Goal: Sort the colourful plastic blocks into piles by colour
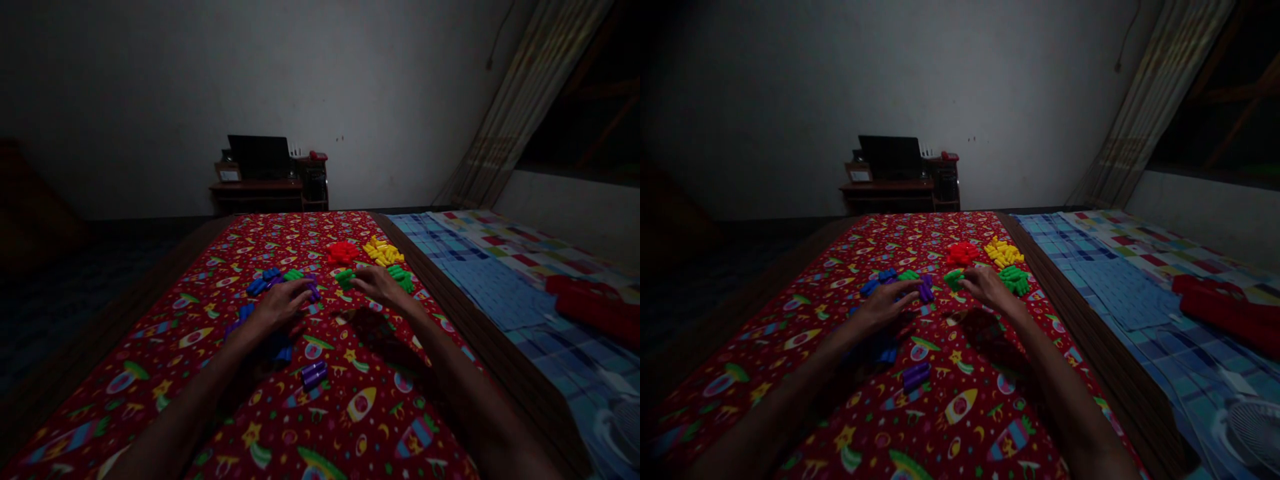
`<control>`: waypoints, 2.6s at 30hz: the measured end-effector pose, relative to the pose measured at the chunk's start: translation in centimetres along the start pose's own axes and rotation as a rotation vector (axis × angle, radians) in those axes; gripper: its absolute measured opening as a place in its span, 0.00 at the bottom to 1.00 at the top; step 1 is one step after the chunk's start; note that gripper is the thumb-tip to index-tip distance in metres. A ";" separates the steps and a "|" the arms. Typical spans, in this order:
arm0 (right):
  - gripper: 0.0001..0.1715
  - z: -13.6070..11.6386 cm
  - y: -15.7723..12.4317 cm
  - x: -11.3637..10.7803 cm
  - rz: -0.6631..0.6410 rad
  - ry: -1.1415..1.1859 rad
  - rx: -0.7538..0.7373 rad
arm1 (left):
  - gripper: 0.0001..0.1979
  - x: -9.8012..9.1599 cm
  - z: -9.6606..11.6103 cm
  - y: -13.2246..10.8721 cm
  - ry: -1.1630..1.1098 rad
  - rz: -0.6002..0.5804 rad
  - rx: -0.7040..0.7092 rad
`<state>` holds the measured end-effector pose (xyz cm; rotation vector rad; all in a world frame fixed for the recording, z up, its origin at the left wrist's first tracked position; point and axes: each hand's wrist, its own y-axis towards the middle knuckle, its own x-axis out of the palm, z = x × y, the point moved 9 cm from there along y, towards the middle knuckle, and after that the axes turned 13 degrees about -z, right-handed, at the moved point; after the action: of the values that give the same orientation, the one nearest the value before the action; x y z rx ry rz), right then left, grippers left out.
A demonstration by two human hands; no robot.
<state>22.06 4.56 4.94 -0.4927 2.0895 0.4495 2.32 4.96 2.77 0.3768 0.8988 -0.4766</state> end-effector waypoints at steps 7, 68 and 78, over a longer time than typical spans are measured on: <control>0.21 12.5 -3.6 -5.0 0.012 0.042 0.422 | 0.20 -4.4 -6.1 -0.9 0.313 0.213 -0.083; 0.27 10.3 -6.4 -7.9 0.173 -0.445 0.827 | 0.25 -3.7 -4.4 -4.5 -0.006 0.091 -0.170; 0.26 12.0 -7.8 -8.0 0.193 -0.380 0.814 | 0.24 -6.9 -6.0 -5.5 0.029 0.193 -0.226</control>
<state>38.41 5.16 4.53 0.2584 1.7569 -0.2077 -8.24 5.02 4.32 0.2604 0.9237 -0.1896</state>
